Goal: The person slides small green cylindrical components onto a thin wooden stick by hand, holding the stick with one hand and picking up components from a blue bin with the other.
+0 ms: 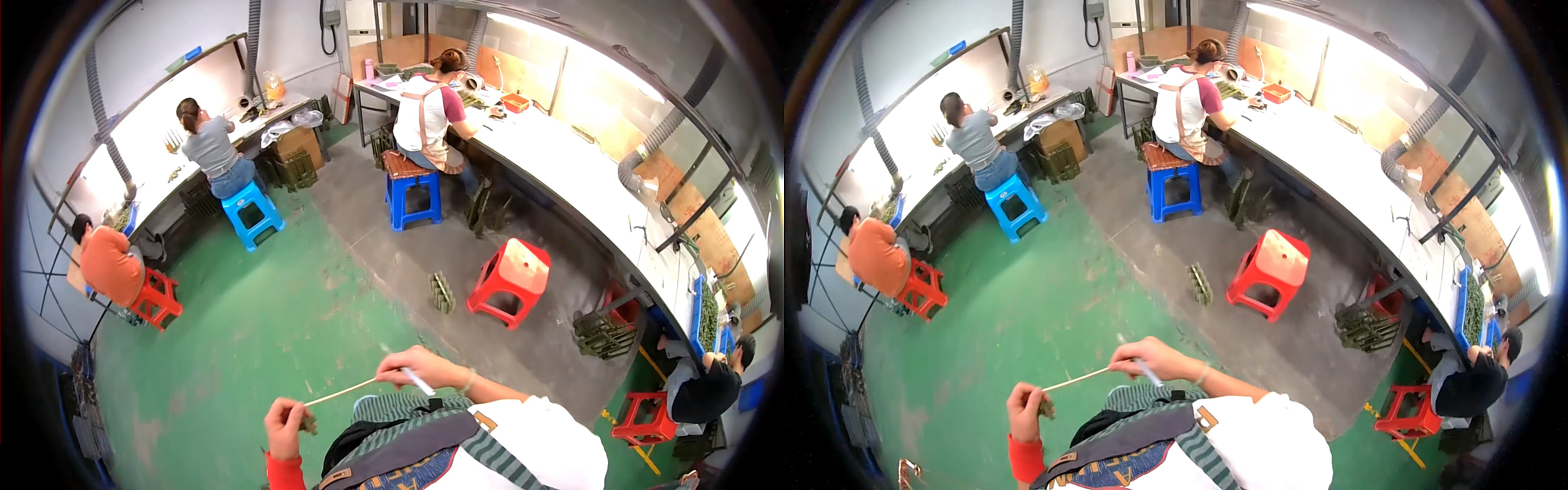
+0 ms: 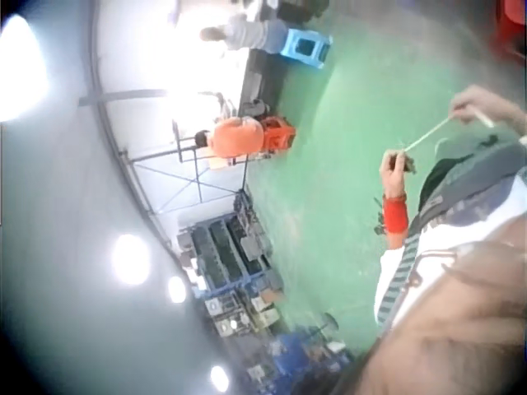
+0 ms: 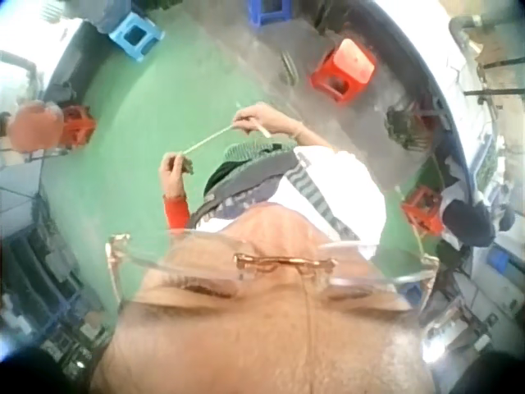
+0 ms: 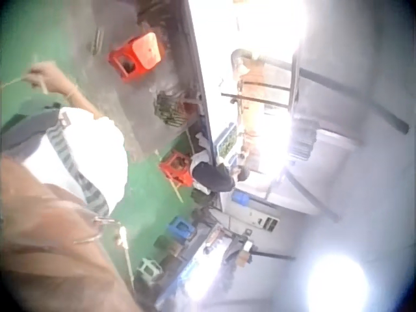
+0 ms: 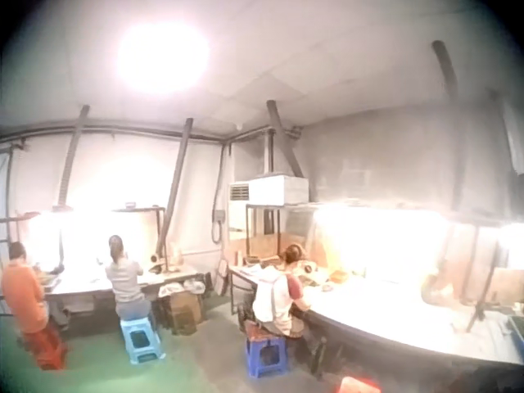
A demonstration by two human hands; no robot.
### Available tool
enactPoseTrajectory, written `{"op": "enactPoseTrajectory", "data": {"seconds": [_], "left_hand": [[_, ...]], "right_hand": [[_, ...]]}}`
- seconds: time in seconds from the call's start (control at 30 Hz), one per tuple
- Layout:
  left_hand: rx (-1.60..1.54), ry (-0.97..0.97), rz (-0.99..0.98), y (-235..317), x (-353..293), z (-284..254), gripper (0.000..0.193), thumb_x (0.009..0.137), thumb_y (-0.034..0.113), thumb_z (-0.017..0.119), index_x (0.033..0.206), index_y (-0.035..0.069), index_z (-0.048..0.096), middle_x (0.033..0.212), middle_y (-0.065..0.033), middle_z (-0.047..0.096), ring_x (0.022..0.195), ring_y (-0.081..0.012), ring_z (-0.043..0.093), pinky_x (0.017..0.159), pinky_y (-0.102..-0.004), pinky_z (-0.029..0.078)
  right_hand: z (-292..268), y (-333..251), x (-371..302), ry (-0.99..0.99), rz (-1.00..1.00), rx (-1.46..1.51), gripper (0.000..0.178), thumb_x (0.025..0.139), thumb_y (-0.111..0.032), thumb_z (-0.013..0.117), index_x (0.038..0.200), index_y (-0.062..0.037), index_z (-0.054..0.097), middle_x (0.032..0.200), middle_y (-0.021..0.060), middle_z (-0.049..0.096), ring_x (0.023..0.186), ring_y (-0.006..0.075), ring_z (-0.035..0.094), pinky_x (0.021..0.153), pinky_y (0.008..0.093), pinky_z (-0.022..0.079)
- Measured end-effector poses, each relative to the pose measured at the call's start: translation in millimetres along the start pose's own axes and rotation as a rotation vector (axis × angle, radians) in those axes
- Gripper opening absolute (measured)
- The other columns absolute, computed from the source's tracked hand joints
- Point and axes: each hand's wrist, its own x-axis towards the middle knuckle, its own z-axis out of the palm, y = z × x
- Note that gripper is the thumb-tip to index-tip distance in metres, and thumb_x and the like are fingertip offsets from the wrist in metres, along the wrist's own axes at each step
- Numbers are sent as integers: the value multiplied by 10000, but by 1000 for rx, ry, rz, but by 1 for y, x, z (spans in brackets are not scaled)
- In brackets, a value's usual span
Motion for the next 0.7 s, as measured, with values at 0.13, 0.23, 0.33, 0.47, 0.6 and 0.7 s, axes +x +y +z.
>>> {"op": "enactPoseTrajectory", "data": {"seconds": [0.13, 0.23, 0.33, 0.47, 0.6, 0.7], "left_hand": [[-47, 191, 6, -8, 106, -58, 155, 1040, 136, 620, 924, 44, 575, 751, -48, 657, 551, -111, 572, 499, -259, 441], [47, 214, -36, 10, 221, -90, 177, 1031, 157, 641, 891, 62, 587, 732, -16, 649, 544, -71, 528, 498, -229, 403], [136, 84, -77, 61, 365, -97, 195, 1023, 165, 655, 866, 64, 600, 718, 4, 647, 544, -46, 503, 498, -212, 378], [187, -189, -66, 120, 549, -66, 148, 1013, 138, 671, 905, 43, 633, 719, 5, 651, 557, -46, 531, 489, -220, 394], [175, -432, -116, 149, 715, -17, 94, 1013, 117, 680, 985, 31, 652, 778, -6, 676, 601, -56, 572, 519, -228, 437], [89, -627, -43, 157, 824, 18, 153, 1019, 86, 676, 1153, 18, 643, 924, -28, 706, 738, -75, 639, 633, -237, 506]], "right_hand": [[-33, 23, 175, -160, -321, -227, 221, 1000, -273, 697, 961, -57, 720, 740, 93, 698, 626, 248, 649, 596, 378, 487], [-65, 39, 277, -104, -325, -211, 232, 984, -296, 711, 946, -68, 715, 731, 111, 677, 633, 310, 629, 597, 408, 473], [-114, 44, 351, -45, -185, -180, 214, 986, -283, 709, 961, -71, 721, 738, 108, 678, 651, 292, 651, 614, 393, 494], [-191, 60, 418, 186, -156, -217, 147, 987, -218, 720, 1015, -75, 741, 733, 70, 693, 607, 155, 654, 578, 327, 498], [-274, 83, 477, 377, 141, -44, 114, 987, -170, 729, 1037, -70, 749, 736, 36, 686, 643, 84, 631, 587, 260, 478], [-336, 115, 536, 455, 252, 64, 119, 998, -165, 721, 1058, -67, 753, 729, 26, 681, 668, 73, 629, 603, 247, 478]]}}
